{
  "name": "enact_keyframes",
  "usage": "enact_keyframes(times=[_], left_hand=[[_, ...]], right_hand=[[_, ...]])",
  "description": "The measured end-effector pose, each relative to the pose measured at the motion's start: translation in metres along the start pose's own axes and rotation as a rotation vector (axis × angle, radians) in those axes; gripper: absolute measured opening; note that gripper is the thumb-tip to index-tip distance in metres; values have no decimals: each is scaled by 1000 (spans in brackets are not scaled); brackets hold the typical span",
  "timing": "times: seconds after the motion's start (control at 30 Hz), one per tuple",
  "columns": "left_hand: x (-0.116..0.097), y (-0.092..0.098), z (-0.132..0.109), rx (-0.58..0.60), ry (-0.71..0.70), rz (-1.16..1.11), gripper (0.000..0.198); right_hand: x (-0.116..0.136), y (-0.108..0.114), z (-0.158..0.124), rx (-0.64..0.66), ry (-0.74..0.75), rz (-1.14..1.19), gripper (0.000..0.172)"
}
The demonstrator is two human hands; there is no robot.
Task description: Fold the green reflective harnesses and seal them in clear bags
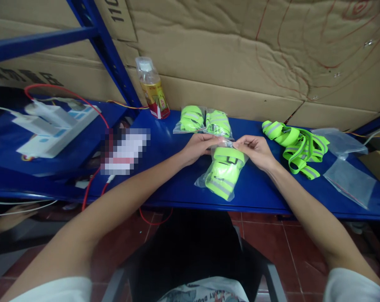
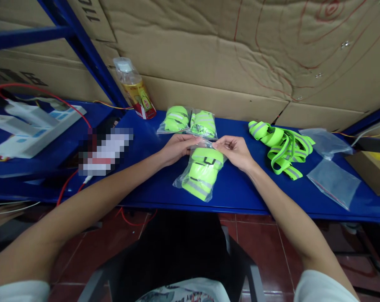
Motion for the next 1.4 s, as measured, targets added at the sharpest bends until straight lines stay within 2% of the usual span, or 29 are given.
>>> enact_keyframes(times=[0.07, 0.17, 0.33, 0.53, 0.67, 0.77, 0.9, 1.13, 1.4], left_hand=[[-1, 3, -1, -34, -19, -9, 33], [-4, 5, -5, -80, -52, 52, 36], [-6, 1, -6, -46, -69, 150, 39], [-1, -7, -3, 42, 1, 122, 34], [-11, -10, -5, 62, -100, 208, 26], [-17, -16, -7, 109, -139, 234, 29], [-13, -20, -6, 154, -60, 240, 39], [-22, -15, -5, 119, -164, 343, 47], [-15, -18, -5, 110, -120, 339, 50]], right_hand=[[-1, 2, -1, 29, -24, 3, 47], [-7, -3, -1, 140, -116, 24, 46], [-3, -14, -3, 232, -112, -14, 44], [-1, -13, -4, 196, -45, -76, 42], [-2, -16, -4, 218, -50, -88, 41], [-4, -19, -4, 267, -66, -103, 42], [-4, -22, -3, 319, -70, -105, 41], [-1, -20, -5, 344, -70, -150, 41], [5, -16, -9, 314, -110, -146, 44]])
Point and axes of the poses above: each hand's wrist, its own z-axis towards the middle knuckle, its own y-axis out of the back of the hand, x = y × z, the point moved 7 cm from there along z, towards the middle knuckle, and after that the axes turned 15 degrees about x, right-handed, at the moved point
